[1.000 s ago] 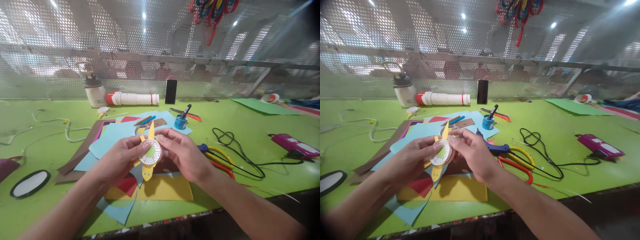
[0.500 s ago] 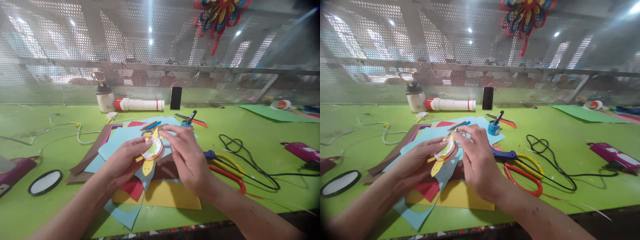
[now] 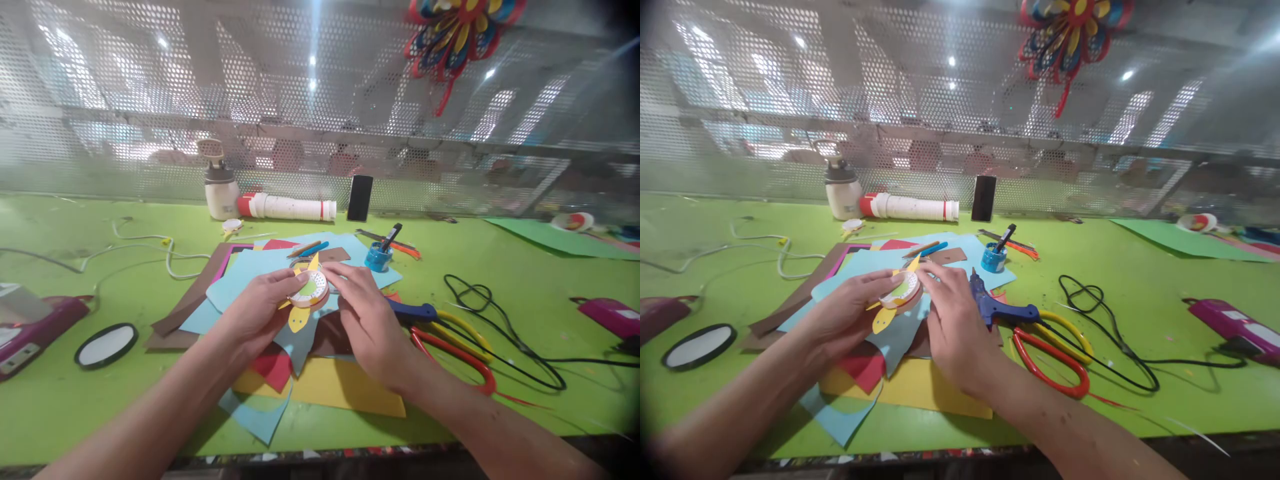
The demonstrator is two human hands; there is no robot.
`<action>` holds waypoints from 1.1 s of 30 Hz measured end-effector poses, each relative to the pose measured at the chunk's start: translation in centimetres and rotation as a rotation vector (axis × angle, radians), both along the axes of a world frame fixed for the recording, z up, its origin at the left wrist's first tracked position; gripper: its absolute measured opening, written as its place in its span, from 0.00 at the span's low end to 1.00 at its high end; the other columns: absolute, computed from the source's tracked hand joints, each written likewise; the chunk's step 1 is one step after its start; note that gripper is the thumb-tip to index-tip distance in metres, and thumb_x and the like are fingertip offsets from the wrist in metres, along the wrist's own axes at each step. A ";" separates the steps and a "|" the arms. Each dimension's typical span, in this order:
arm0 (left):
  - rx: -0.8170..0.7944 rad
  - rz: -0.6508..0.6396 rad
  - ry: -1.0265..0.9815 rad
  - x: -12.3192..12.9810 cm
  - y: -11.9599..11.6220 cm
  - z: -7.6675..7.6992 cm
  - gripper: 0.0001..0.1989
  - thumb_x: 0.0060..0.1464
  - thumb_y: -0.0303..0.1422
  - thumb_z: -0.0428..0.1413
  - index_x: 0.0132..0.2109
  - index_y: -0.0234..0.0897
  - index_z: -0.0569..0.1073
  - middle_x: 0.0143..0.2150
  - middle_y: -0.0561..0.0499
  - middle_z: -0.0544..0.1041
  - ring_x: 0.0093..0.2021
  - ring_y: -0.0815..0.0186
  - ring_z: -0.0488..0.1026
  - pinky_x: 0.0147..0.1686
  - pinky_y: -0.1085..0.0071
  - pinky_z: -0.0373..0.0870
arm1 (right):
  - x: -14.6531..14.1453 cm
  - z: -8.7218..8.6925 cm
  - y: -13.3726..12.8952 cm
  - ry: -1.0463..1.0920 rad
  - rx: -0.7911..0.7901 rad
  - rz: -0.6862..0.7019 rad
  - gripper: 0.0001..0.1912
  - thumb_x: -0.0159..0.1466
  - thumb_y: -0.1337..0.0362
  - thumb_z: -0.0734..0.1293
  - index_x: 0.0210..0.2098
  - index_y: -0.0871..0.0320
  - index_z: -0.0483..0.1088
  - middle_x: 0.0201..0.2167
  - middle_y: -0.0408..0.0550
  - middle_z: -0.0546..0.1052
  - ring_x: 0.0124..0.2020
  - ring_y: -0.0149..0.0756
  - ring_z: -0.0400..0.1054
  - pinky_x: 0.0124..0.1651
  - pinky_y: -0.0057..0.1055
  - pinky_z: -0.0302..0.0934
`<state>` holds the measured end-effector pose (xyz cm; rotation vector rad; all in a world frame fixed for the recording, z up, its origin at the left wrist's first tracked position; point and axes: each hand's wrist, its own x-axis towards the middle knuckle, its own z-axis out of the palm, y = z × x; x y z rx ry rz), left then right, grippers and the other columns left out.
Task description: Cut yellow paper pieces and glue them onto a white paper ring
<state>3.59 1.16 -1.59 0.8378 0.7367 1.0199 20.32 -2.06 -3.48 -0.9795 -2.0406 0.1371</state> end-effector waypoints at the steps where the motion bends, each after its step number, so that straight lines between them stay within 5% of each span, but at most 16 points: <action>1: -0.001 0.010 0.017 0.0 0.1 -0.1 0.04 0.52 0.24 0.58 0.35 0.27 0.78 0.31 0.43 0.80 0.30 0.65 0.76 0.33 0.71 0.72 | 0.0 -0.1 0.2 0.036 -0.021 -0.008 0.23 0.64 0.78 0.54 0.58 0.66 0.64 0.57 0.57 0.67 0.58 0.42 0.58 0.61 0.44 0.55; 6: 0.063 0.096 0.090 -0.2 0.1 -0.5 0.06 0.52 0.28 0.59 0.38 0.28 0.76 0.31 0.45 0.79 0.30 0.66 0.75 0.33 0.72 0.69 | 0.5 0.9 0.4 0.315 -0.124 -0.155 0.14 0.66 0.63 0.62 0.50 0.59 0.68 0.48 0.54 0.73 0.48 0.42 0.67 0.48 0.41 0.63; 11: 0.246 0.108 0.127 0.3 -0.6 0.0 0.14 0.47 0.31 0.64 0.42 0.32 0.76 0.32 0.49 0.79 0.29 0.69 0.72 0.31 0.72 0.66 | 0.6 2.2 0.1 0.544 -0.620 -0.061 0.24 0.61 0.49 0.67 0.49 0.58 0.65 0.32 0.45 0.73 0.34 0.35 0.68 0.35 0.33 0.63; 16: 0.255 0.064 0.121 0.4 -1.1 0.1 0.16 0.44 0.35 0.66 0.41 0.35 0.76 0.31 0.51 0.78 0.31 0.66 0.74 0.32 0.70 0.68 | 0.2 2.3 0.0 0.575 -0.828 0.094 0.38 0.55 0.55 0.74 0.60 0.53 0.56 0.25 0.35 0.67 0.26 0.29 0.65 0.32 0.29 0.62; 23: 0.207 0.012 0.076 0.3 -1.3 0.4 0.17 0.46 0.34 0.65 0.44 0.33 0.76 0.35 0.47 0.80 0.33 0.65 0.74 0.32 0.71 0.68 | -0.3 2.2 -0.3 0.723 -0.941 0.306 0.45 0.54 0.67 0.74 0.64 0.50 0.49 0.33 0.41 0.74 0.34 0.34 0.71 0.39 0.35 0.67; 27: 0.182 -0.020 0.055 0.2 -1.2 0.5 0.15 0.49 0.32 0.63 0.45 0.32 0.75 0.33 0.48 0.79 0.31 0.65 0.74 0.31 0.71 0.69 | -0.1 2.1 -0.2 0.737 -0.953 0.332 0.45 0.53 0.70 0.75 0.64 0.51 0.51 0.37 0.44 0.77 0.37 0.34 0.73 0.41 0.34 0.68; 33: 0.107 -0.061 0.032 -0.1 -1.0 0.3 0.14 0.50 0.32 0.63 0.43 0.31 0.74 0.32 0.47 0.79 0.28 0.66 0.75 0.30 0.71 0.69 | 0.3 2.2 -0.1 0.672 -0.958 0.299 0.46 0.53 0.67 0.76 0.65 0.51 0.50 0.27 0.38 0.75 0.24 0.29 0.69 0.27 0.27 0.65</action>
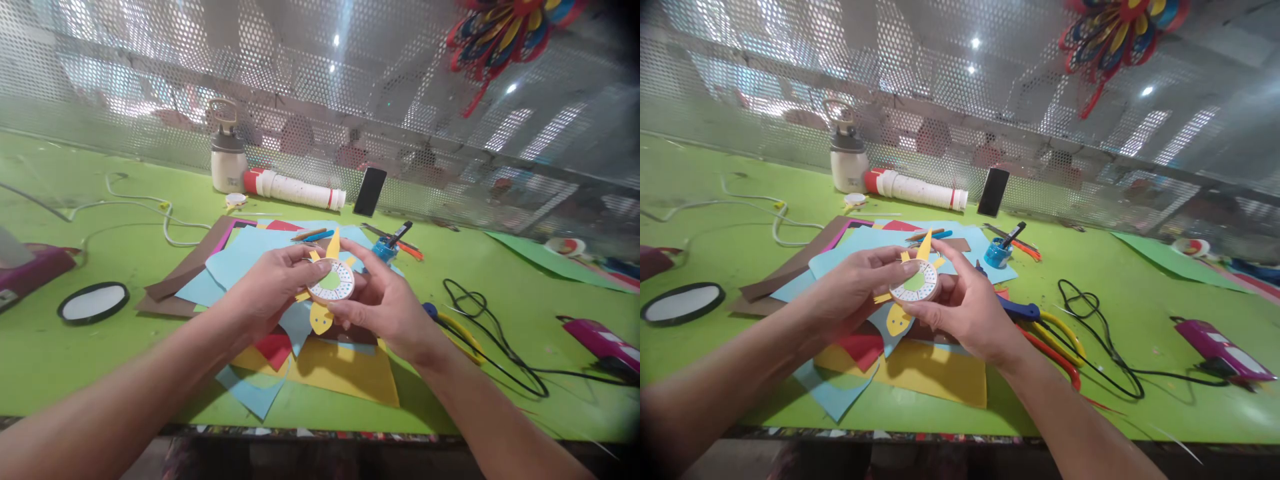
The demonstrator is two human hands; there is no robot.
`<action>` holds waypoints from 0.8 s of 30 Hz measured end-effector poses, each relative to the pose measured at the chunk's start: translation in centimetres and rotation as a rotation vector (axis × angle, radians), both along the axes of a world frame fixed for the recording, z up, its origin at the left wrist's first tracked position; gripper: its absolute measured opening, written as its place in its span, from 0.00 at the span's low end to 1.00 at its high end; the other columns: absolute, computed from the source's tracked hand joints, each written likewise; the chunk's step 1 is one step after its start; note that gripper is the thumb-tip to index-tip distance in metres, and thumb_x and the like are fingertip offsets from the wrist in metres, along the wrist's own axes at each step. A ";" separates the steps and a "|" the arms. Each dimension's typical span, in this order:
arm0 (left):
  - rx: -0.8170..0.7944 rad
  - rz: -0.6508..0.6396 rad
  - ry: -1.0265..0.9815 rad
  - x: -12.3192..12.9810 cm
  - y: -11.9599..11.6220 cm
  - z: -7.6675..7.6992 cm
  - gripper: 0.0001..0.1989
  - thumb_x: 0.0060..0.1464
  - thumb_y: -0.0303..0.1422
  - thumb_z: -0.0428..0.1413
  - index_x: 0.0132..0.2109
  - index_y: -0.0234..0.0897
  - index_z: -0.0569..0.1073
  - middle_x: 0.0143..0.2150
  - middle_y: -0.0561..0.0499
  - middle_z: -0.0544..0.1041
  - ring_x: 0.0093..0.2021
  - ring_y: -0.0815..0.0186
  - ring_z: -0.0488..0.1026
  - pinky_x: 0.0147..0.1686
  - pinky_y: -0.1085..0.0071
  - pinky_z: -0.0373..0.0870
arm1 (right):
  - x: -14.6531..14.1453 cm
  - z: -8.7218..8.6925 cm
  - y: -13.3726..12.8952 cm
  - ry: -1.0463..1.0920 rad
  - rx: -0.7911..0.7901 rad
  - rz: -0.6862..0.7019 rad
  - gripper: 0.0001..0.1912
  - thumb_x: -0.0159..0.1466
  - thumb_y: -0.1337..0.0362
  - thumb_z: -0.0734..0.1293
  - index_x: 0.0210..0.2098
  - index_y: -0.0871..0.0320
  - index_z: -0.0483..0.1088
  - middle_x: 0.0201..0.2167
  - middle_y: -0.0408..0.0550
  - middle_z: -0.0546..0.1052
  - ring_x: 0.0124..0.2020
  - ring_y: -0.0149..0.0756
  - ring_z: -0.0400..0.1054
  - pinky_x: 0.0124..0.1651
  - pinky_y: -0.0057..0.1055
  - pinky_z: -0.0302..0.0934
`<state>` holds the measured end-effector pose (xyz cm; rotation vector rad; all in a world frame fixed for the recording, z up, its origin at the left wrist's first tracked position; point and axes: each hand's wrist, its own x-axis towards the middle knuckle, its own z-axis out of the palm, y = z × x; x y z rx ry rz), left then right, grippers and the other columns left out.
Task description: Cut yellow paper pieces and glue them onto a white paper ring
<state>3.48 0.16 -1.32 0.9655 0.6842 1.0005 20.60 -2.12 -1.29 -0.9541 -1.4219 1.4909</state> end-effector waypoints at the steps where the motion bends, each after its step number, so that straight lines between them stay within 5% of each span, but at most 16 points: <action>1: -0.014 -0.013 -0.002 0.0 0.0 0.0 0.14 0.50 0.32 0.63 0.44 0.31 0.74 0.32 0.46 0.80 0.29 0.65 0.75 0.31 0.70 0.70 | 0.1 0.0 0.0 0.000 0.000 0.004 0.46 0.53 0.67 0.76 0.65 0.51 0.50 0.26 0.38 0.75 0.23 0.28 0.68 0.27 0.27 0.65; 9: -0.072 -0.046 -0.019 0.1 0.0 0.2 0.16 0.47 0.32 0.64 0.43 0.30 0.76 0.32 0.45 0.79 0.28 0.65 0.74 0.31 0.70 0.69 | 0.0 -0.2 0.0 0.005 0.061 0.007 0.44 0.54 0.65 0.76 0.64 0.49 0.52 0.23 0.36 0.73 0.22 0.29 0.66 0.27 0.28 0.63; 13: -0.050 0.013 0.014 -0.1 0.0 0.5 0.21 0.46 0.32 0.65 0.48 0.30 0.74 0.32 0.46 0.79 0.29 0.65 0.74 0.31 0.70 0.69 | 0.3 -0.2 0.3 0.073 0.065 0.032 0.46 0.51 0.64 0.77 0.63 0.50 0.52 0.28 0.37 0.72 0.31 0.32 0.69 0.36 0.31 0.67; 16: -0.010 0.031 0.056 -0.3 0.1 0.6 0.23 0.48 0.32 0.64 0.52 0.32 0.72 0.33 0.46 0.79 0.31 0.64 0.75 0.33 0.68 0.69 | 1.1 -0.1 0.9 0.080 0.134 -0.008 0.38 0.57 0.56 0.73 0.61 0.52 0.56 0.33 0.42 0.73 0.35 0.34 0.70 0.42 0.34 0.66; 20: 0.049 -0.022 0.161 -0.4 0.1 0.4 0.26 0.48 0.32 0.63 0.55 0.35 0.69 0.31 0.49 0.78 0.29 0.64 0.74 0.31 0.69 0.66 | 1.7 -0.1 1.4 0.004 0.163 -0.142 0.27 0.62 0.51 0.67 0.57 0.54 0.61 0.35 0.46 0.74 0.38 0.37 0.70 0.39 0.34 0.66; 24: 0.115 -0.134 0.201 -0.5 0.0 0.1 0.30 0.45 0.33 0.65 0.57 0.38 0.69 0.32 0.48 0.79 0.29 0.63 0.74 0.30 0.69 0.65 | 1.4 0.0 1.1 -0.093 0.046 -0.070 0.30 0.60 0.56 0.71 0.59 0.52 0.60 0.30 0.41 0.72 0.32 0.33 0.70 0.35 0.30 0.64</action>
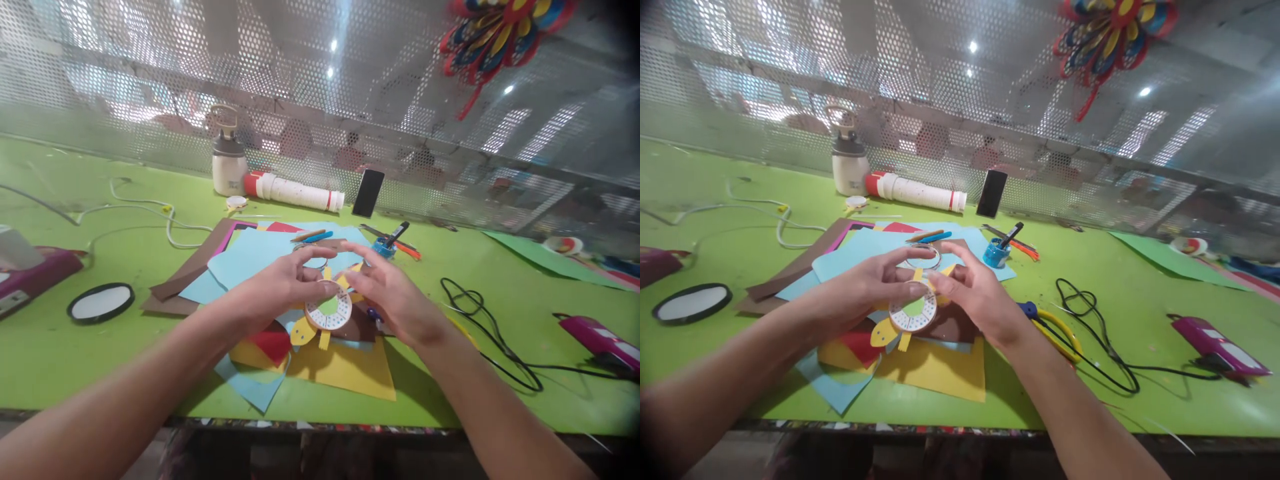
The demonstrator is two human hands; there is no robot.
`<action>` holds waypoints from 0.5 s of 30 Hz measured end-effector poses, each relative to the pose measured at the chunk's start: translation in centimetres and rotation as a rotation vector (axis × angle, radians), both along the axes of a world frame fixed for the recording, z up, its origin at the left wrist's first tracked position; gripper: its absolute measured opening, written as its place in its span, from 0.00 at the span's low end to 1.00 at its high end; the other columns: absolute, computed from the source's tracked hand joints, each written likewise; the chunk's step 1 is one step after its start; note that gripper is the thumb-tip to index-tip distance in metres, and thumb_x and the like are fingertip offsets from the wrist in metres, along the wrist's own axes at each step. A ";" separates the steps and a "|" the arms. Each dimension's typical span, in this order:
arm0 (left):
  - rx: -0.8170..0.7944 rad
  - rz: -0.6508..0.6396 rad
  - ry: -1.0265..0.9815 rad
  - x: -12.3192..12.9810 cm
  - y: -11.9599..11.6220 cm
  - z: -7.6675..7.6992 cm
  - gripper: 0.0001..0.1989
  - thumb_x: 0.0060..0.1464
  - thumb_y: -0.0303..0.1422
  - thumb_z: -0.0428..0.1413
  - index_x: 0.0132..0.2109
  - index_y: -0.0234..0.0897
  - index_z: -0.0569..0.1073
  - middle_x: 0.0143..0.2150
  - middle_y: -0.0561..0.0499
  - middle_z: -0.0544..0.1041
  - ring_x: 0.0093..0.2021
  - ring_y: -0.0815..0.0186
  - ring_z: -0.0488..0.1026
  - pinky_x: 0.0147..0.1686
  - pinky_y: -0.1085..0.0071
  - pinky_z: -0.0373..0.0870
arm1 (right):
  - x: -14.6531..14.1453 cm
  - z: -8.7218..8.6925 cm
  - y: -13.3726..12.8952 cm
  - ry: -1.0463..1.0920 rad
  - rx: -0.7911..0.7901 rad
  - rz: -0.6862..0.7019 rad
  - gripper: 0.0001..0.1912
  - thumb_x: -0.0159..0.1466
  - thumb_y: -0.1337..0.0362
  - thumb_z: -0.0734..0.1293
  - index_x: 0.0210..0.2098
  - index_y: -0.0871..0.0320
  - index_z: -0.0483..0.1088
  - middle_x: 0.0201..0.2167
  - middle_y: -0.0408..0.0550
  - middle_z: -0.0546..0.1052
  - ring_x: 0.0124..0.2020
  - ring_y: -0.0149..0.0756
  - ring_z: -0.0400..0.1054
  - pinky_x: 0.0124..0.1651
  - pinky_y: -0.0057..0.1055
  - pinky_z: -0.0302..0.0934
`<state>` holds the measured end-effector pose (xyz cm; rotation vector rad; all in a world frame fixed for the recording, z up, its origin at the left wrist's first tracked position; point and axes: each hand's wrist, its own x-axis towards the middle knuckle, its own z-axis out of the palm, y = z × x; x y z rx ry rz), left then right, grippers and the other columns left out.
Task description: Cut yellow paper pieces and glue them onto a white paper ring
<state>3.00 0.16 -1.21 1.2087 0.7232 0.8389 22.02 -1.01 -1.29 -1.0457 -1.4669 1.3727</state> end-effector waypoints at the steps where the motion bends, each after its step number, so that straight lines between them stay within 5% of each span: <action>1: 0.012 -0.017 0.006 0.0 0.0 -0.1 0.30 0.44 0.33 0.65 0.56 0.38 0.70 0.32 0.47 0.79 0.29 0.63 0.74 0.29 0.69 0.65 | -0.1 0.0 -0.1 -0.009 -0.030 0.036 0.31 0.59 0.58 0.72 0.59 0.51 0.60 0.29 0.40 0.72 0.32 0.32 0.70 0.34 0.30 0.64; 9: 0.092 0.068 0.171 0.1 0.5 -0.2 0.23 0.44 0.34 0.65 0.47 0.36 0.70 0.22 0.56 0.71 0.23 0.68 0.67 0.25 0.72 0.58 | -0.5 -0.1 -0.4 0.014 -0.110 0.065 0.36 0.56 0.61 0.74 0.60 0.50 0.58 0.26 0.40 0.75 0.24 0.30 0.69 0.28 0.27 0.62; 15: -0.024 0.100 -0.025 -0.2 0.5 0.0 0.21 0.52 0.39 0.60 0.52 0.38 0.70 0.42 0.45 0.78 0.42 0.57 0.75 0.40 0.64 0.68 | -1.1 -0.5 -0.3 0.224 -0.055 -0.063 0.38 0.52 0.62 0.77 0.58 0.55 0.59 0.27 0.40 0.76 0.26 0.31 0.71 0.35 0.32 0.66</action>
